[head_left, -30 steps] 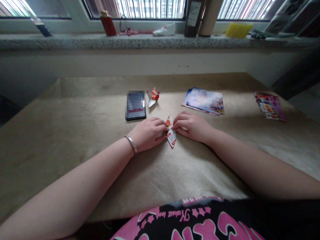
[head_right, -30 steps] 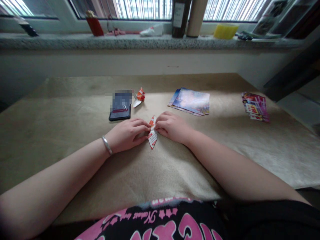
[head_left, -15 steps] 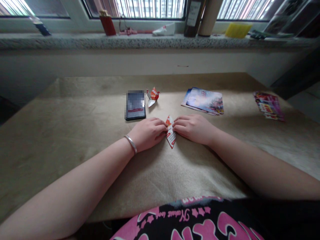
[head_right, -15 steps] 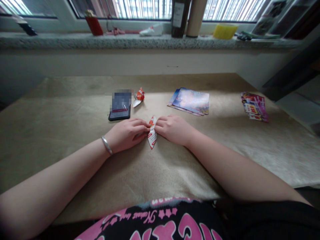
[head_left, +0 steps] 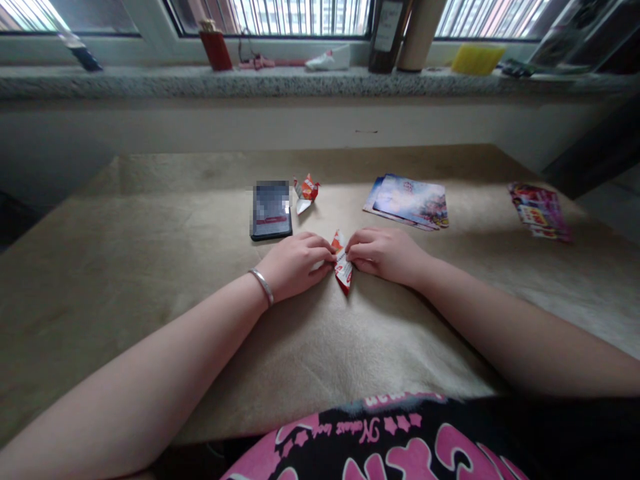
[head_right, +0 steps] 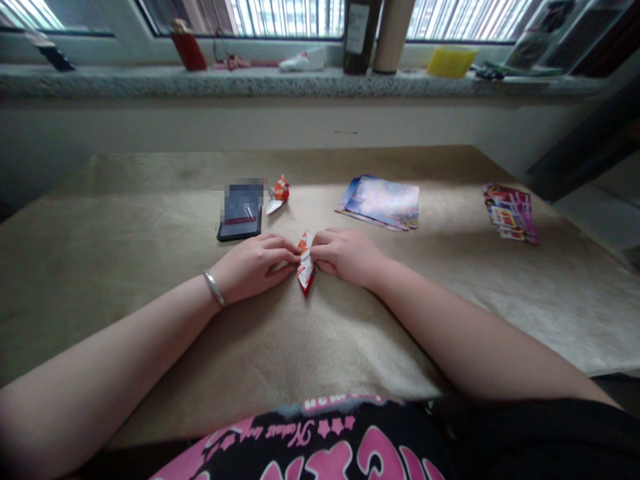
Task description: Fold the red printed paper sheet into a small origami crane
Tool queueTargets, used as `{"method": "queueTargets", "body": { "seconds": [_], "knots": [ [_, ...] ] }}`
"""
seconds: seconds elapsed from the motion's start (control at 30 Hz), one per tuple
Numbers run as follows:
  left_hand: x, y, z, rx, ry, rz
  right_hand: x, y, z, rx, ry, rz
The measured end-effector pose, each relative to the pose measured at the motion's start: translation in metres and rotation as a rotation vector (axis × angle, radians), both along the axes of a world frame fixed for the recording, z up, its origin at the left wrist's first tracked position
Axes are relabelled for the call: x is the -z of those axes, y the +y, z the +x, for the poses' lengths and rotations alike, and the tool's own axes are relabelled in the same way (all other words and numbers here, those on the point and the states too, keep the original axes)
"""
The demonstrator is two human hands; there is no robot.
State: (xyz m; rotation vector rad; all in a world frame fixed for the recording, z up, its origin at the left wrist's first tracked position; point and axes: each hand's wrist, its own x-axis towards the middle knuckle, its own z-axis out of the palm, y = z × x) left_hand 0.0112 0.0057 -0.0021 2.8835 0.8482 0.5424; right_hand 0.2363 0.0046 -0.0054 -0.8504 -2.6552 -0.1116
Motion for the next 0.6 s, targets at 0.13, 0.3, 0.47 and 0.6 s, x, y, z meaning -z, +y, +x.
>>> {"method": "queueTargets", "body": {
  "seconds": [0.13, 0.3, 0.47, 0.6],
  "knots": [
    [-0.0015, -0.0018, 0.0006, -0.017, 0.023, 0.008, 0.0026, 0.0046, -0.0003, -0.035, 0.128, -0.098],
    [-0.0017, -0.0030, 0.0008, -0.017, 0.035, 0.022, 0.0047, 0.0060, -0.0019, -0.016, 0.194, -0.185],
    [-0.0013, -0.0032, 0.0049, -0.013, 0.047, 0.106, 0.0081, 0.0074, -0.0021, -0.012, 0.261, -0.249],
    [-0.0004, -0.0042, 0.0059, 0.006, 0.117, 0.229, 0.0077, 0.0079, -0.0017, -0.018, 0.255, -0.217]
  ]
}}
